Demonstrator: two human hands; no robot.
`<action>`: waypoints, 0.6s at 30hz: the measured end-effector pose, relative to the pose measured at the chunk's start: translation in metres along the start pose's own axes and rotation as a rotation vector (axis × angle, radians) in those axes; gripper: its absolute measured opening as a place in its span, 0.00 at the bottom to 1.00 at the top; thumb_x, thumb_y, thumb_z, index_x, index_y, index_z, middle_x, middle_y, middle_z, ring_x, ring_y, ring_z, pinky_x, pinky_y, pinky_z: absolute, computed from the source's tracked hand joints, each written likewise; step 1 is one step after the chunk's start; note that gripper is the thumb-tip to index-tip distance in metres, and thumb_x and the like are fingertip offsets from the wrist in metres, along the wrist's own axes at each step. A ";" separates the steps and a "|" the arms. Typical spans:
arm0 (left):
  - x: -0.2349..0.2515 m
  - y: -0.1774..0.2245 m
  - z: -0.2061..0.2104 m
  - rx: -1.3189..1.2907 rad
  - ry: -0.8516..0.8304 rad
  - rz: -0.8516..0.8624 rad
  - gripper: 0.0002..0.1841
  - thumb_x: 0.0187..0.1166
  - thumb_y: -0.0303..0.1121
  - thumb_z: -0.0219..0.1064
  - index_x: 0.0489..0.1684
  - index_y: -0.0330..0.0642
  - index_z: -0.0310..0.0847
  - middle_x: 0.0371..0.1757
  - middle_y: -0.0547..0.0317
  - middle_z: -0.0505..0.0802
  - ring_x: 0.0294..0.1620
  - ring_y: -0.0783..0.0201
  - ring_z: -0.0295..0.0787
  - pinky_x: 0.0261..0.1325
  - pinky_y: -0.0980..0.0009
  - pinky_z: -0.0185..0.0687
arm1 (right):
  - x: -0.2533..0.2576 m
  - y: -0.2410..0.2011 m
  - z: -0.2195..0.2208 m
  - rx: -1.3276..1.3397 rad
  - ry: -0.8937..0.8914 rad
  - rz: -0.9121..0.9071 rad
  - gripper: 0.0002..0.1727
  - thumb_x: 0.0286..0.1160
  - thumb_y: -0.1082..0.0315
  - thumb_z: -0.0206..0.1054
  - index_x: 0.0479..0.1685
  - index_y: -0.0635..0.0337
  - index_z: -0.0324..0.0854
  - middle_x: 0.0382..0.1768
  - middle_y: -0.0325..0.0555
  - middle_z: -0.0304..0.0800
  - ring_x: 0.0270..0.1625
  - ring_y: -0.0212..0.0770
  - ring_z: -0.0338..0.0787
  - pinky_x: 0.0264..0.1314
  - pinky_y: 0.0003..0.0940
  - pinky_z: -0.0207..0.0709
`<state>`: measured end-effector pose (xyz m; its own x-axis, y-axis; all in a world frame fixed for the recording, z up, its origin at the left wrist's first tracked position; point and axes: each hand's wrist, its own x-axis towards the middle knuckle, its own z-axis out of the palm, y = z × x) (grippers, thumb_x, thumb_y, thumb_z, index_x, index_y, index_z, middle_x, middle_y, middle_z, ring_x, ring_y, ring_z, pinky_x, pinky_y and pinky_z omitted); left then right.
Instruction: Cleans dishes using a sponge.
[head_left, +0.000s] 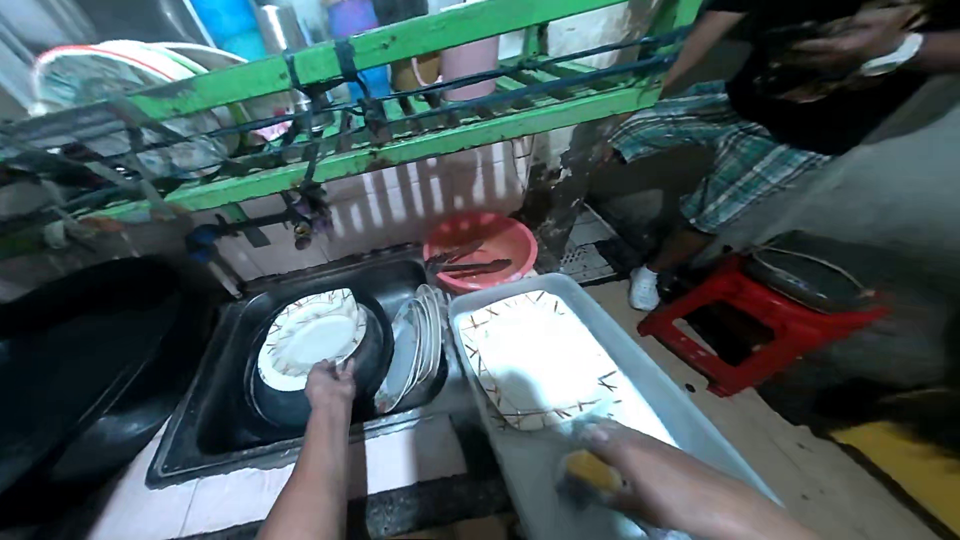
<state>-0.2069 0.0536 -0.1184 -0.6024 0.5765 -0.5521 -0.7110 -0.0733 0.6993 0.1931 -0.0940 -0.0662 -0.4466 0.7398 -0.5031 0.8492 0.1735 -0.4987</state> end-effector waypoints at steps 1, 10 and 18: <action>-0.016 -0.007 0.013 0.055 -0.023 -0.032 0.24 0.88 0.30 0.48 0.83 0.36 0.56 0.76 0.38 0.71 0.69 0.45 0.75 0.65 0.48 0.79 | -0.001 0.007 0.009 -0.016 0.049 -0.026 0.28 0.65 0.64 0.80 0.69 0.53 0.85 0.68 0.59 0.84 0.75 0.64 0.80 0.76 0.64 0.73; -0.133 -0.110 0.099 1.573 -1.204 0.612 0.20 0.88 0.32 0.56 0.77 0.44 0.79 0.85 0.49 0.75 0.85 0.47 0.70 0.83 0.43 0.66 | 0.009 0.004 0.012 -0.112 -0.051 0.053 0.28 0.65 0.61 0.79 0.70 0.37 0.87 0.76 0.52 0.80 0.78 0.63 0.75 0.78 0.65 0.69; -0.139 -0.121 0.109 1.883 -1.012 0.742 0.21 0.88 0.30 0.55 0.77 0.49 0.80 0.78 0.49 0.83 0.76 0.45 0.80 0.77 0.43 0.74 | -0.010 0.006 -0.009 0.457 0.598 0.200 0.29 0.72 0.65 0.74 0.71 0.71 0.79 0.71 0.67 0.82 0.74 0.59 0.82 0.81 0.53 0.71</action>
<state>0.0030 0.0711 -0.0765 0.2417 0.9563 -0.1647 0.8855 -0.1480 0.4404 0.2051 -0.0947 -0.0576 0.0408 0.9763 -0.2125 0.6395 -0.1890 -0.7452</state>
